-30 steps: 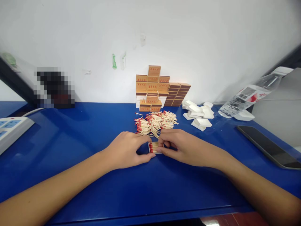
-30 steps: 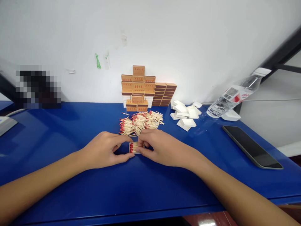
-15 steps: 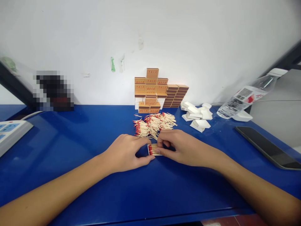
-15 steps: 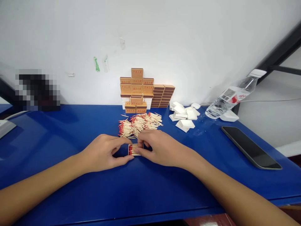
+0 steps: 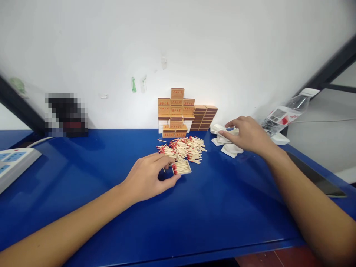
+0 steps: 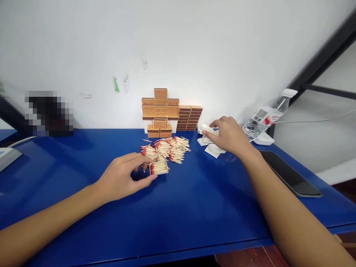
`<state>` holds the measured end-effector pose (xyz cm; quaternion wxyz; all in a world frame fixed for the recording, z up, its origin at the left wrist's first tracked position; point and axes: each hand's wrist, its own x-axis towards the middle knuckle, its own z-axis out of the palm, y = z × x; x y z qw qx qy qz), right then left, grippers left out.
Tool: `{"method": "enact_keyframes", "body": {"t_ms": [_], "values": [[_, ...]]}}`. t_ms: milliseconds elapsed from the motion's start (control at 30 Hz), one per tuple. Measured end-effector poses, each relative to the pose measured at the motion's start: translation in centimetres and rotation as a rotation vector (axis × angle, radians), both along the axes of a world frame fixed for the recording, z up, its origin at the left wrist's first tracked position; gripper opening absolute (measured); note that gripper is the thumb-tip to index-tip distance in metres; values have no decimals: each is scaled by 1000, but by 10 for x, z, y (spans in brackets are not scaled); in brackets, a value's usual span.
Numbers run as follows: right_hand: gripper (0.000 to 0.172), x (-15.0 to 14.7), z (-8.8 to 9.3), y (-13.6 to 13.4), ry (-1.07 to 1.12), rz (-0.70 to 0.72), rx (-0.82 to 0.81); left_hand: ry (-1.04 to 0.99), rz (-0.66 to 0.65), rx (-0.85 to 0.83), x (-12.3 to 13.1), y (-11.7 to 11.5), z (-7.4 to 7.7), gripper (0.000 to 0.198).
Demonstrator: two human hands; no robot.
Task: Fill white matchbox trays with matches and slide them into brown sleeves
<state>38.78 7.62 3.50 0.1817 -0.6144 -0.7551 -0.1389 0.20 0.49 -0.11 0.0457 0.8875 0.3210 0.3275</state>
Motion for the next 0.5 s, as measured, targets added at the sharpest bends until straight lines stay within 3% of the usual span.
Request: {"method": "enact_keyframes", "body": {"t_ms": [100, 233, 367, 500], "values": [[35, -6, 0, 0, 46, -2, 46, -7, 17, 12, 0, 1, 0, 27], [27, -28, 10, -3, 316, 3, 19, -46, 29, -30, 0, 0, 0, 27], [31, -67, 18, 5, 552, 110, -134, -71, 63, -46, 0, 1, 0, 30], [28, -113, 25, 22, 570, 196, -171, -108, 108, -25, -2, 3, 2, 29]]}}
